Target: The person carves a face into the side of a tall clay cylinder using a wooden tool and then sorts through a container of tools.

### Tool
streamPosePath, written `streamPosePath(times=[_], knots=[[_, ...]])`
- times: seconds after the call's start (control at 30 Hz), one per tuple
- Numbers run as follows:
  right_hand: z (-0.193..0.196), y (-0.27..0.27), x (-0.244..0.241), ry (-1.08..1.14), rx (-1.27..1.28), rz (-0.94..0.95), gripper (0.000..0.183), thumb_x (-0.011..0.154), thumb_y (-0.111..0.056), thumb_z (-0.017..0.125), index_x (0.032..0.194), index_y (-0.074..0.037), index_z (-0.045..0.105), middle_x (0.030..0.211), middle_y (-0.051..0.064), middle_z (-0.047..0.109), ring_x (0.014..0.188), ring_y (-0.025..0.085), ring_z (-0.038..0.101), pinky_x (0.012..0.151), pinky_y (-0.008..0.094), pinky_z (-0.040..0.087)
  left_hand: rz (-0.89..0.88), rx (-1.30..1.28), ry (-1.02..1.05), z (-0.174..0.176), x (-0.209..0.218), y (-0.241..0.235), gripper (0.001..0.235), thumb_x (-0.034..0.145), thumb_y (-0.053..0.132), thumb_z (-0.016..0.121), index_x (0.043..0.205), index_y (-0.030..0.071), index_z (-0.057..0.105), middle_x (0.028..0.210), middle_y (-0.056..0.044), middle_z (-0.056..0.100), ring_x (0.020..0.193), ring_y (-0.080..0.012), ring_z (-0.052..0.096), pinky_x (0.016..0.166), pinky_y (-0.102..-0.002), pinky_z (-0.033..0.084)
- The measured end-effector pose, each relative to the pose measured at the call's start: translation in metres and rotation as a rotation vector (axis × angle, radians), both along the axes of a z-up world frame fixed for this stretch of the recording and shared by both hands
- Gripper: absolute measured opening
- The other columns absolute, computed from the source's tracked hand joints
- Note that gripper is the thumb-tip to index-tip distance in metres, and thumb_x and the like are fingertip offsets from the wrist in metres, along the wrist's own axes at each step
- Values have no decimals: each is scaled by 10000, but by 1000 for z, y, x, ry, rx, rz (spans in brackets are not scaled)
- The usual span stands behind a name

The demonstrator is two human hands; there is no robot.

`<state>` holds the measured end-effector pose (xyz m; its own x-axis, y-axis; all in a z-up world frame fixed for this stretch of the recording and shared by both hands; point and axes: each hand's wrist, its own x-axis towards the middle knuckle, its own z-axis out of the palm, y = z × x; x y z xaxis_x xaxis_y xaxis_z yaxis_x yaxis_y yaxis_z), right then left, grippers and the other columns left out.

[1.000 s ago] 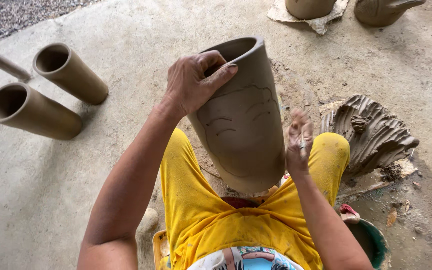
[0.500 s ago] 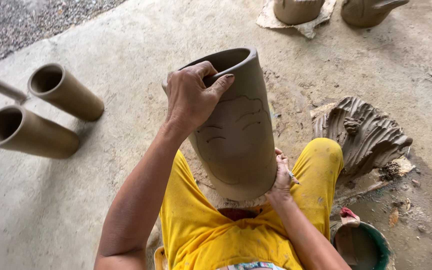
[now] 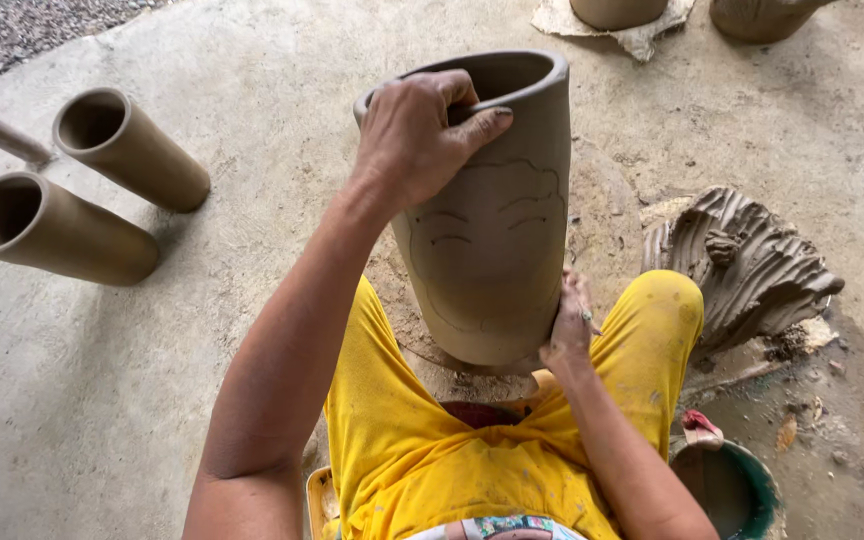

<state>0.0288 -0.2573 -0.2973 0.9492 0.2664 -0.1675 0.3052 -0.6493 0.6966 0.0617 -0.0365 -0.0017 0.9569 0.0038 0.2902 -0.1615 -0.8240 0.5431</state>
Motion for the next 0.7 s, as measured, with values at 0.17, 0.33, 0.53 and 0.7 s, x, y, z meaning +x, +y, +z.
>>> streamPosePath(times=[0.17, 0.33, 0.53, 0.7], knots=[[66, -27, -29, -264, 1880, 188, 366, 1171, -291, 414, 1255, -80, 702, 1040, 29, 592, 1020, 123, 572, 991, 328, 493, -53, 113, -108, 10, -3, 4, 311, 901, 504, 788, 1024, 219, 777, 797, 6, 747, 829, -175, 666, 971, -468, 326], [97, -16, -56, -260, 2589, -24, 347, 1079, -232, 547, 1377, -106, 674, 1061, 89, 739, 564, 79, 377, 520, 293, 318, -31, 94, -100, 7, 6, 7, 452, 764, 510, 861, 1125, 255, 764, 887, 32, 790, 872, -148, 708, 988, -460, 321], [108, 15, -54, -329, 2219, 420, 204, 1027, -131, 650, 1211, -111, 734, 1103, 59, 787, 632, 57, 605, 553, 233, 520, -21, 72, -150, 7, 12, 7, 458, 730, 511, 881, 1094, 250, 783, 877, 21, 781, 850, -162, 697, 950, -455, 345], [132, 30, -55, -343, 2178, 832, 272, 1013, 27, 674, 1256, -80, 616, 1162, 110, 704, 1086, 213, 675, 1168, 487, 489, 3, 93, -59, 9, 10, 6, 404, 758, 515, 854, 1060, 258, 776, 887, 33, 783, 865, -162, 702, 974, -456, 336]])
